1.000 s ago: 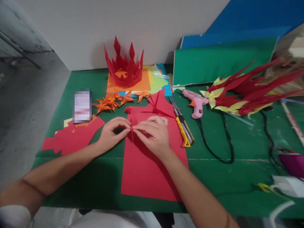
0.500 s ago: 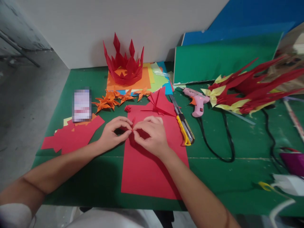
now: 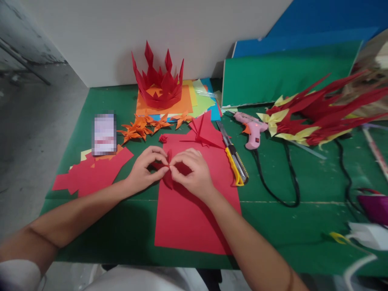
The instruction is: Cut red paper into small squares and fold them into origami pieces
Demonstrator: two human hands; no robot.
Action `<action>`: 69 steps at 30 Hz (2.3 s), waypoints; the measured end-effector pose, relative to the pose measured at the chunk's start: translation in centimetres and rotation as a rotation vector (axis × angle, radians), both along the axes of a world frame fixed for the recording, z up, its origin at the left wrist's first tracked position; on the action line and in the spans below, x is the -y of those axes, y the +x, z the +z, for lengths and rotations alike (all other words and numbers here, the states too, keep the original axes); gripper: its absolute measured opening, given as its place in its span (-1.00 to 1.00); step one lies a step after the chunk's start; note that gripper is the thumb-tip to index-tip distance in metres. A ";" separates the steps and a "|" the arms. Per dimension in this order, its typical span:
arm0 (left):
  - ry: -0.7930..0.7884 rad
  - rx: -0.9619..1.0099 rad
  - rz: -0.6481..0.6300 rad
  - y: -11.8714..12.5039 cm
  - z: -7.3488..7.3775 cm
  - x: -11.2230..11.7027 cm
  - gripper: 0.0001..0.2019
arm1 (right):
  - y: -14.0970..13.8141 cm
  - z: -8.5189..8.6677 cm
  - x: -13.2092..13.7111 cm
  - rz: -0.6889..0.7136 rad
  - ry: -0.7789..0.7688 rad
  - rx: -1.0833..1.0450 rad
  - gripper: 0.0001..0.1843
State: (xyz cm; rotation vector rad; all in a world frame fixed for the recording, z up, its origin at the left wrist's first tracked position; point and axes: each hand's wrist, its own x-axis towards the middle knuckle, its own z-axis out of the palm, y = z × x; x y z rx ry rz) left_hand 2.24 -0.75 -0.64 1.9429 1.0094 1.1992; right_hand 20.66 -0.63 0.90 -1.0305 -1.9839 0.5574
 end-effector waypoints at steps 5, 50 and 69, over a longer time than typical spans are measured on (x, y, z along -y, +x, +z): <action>0.005 -0.011 -0.018 -0.1 0.1 -0.2 -0.90 | 0.0 0.2 0.1 0.007 -0.113 -0.087 -0.92; -0.567 0.165 0.083 0.3 0.0 -0.3 -0.77 | -0.6 -1.4 -0.3 -0.022 -0.637 -0.458 -0.75; -0.559 0.097 -0.074 -0.1 -0.1 -0.6 -0.88 | -0.1 -1.5 -0.6 -0.006 -0.738 -0.406 -0.67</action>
